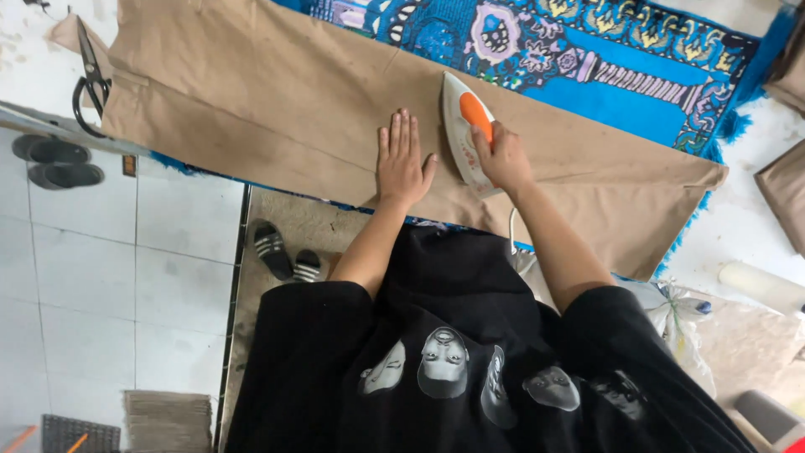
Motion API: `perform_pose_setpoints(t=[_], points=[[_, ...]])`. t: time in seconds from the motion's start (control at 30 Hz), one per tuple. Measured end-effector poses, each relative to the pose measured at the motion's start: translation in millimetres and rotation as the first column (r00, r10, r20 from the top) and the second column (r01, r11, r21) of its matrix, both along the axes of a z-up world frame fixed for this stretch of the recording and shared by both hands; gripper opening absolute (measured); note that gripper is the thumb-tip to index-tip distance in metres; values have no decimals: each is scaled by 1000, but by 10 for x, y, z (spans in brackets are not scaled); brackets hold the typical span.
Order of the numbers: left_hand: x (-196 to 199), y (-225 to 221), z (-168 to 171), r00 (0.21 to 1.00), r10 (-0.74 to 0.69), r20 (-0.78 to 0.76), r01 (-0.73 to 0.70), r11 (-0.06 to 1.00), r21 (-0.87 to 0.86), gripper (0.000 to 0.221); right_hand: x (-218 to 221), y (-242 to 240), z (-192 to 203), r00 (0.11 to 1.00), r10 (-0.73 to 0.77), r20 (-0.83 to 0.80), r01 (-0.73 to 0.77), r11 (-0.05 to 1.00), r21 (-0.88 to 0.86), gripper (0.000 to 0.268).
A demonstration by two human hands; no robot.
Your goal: The person is ironing a pair of brown pants on a low table, using a hand iron and a spray bottle to remove wrinkles, and folding the pants during the process.
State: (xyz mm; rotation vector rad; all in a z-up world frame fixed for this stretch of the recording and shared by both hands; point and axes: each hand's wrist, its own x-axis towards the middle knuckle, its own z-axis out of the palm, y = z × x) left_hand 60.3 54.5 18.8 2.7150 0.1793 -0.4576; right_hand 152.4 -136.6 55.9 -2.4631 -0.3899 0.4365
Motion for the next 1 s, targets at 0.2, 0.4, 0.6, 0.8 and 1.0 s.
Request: perform_pose_setpoints(t=[0.2, 0.4, 0.6, 0.8, 1.0], points=[[-182, 105, -300, 992, 41, 119, -38, 999, -31, 76, 21, 21, 46, 995, 101, 6, -99, 986, -135, 58], [-353, 188, -399, 975, 77, 209, -78, 997, -4, 81, 604, 377, -511, 995, 87, -46, -89, 995, -49, 53], [-375, 270, -178, 991, 50, 125, -56, 997, 50, 80, 31, 519, 428, 898, -50, -438, -12, 990, -138, 44], [-485, 251, -255, 985, 81, 155, -101, 987, 123, 80, -144, 259, -85, 975, 49, -216, -104, 963, -249, 52], [-473, 347, -100, 993, 58, 102, -64, 996, 56, 81, 454, 925, -18, 991, 64, -115, -83, 983, -165, 56]])
